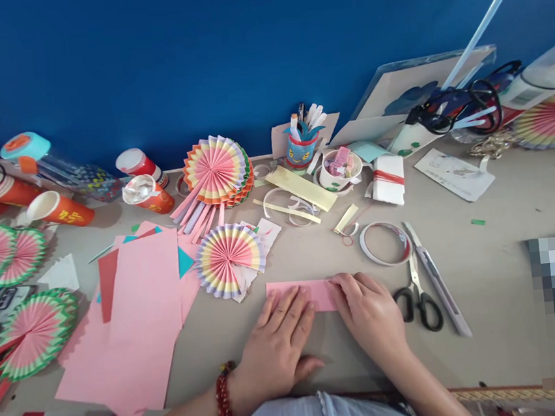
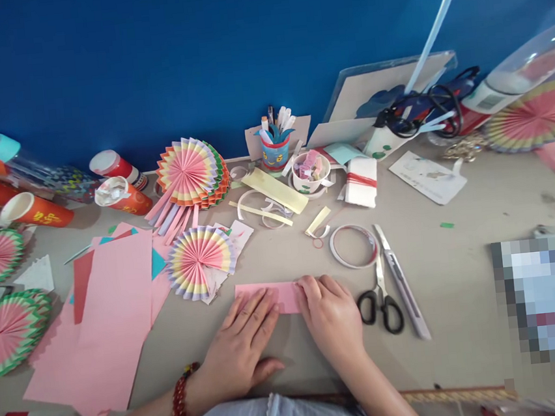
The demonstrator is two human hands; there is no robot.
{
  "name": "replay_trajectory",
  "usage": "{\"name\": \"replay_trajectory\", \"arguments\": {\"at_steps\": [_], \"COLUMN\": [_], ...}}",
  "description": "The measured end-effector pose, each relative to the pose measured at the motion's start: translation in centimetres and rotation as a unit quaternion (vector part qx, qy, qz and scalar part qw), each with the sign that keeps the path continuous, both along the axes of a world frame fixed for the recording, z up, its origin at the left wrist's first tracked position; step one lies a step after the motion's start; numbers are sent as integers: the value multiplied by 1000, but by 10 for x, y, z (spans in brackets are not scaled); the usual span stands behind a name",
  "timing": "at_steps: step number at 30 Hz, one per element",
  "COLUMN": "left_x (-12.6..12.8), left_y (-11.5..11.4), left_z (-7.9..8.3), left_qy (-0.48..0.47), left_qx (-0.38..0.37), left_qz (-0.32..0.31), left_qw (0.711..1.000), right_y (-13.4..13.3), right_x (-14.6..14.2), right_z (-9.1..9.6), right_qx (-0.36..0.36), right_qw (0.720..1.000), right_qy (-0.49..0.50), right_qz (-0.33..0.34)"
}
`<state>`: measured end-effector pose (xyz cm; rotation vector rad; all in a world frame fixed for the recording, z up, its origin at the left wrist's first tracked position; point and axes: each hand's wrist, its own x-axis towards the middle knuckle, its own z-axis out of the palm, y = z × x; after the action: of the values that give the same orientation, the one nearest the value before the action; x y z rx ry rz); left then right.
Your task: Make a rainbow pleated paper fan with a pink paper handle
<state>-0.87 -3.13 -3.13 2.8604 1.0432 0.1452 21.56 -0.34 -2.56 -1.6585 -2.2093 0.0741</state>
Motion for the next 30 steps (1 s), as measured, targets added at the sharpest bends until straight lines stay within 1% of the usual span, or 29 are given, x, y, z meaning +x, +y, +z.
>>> {"name": "replay_trajectory", "arguments": {"at_steps": [9, 18, 24, 30], "left_x": [0, 0, 0, 1], "left_y": [1, 1, 1, 1], "left_z": [2, 1, 1, 0], "left_qy": [-3, -1, -2, -16], "left_qx": [3, 3, 4, 23], "left_qz": [6, 8, 6, 13], "left_qw": [1000, 1000, 1000, 1000], "right_y": [3, 3, 2, -3], "right_x": [-2, -3, -2, 0], "right_z": [2, 1, 0, 0], "right_qx": [10, 5, -13, -50], "right_qw": [1000, 1000, 1000, 996], "right_qy": [-18, -15, 7, 65], "right_qz": [-6, -9, -17, -34]}}
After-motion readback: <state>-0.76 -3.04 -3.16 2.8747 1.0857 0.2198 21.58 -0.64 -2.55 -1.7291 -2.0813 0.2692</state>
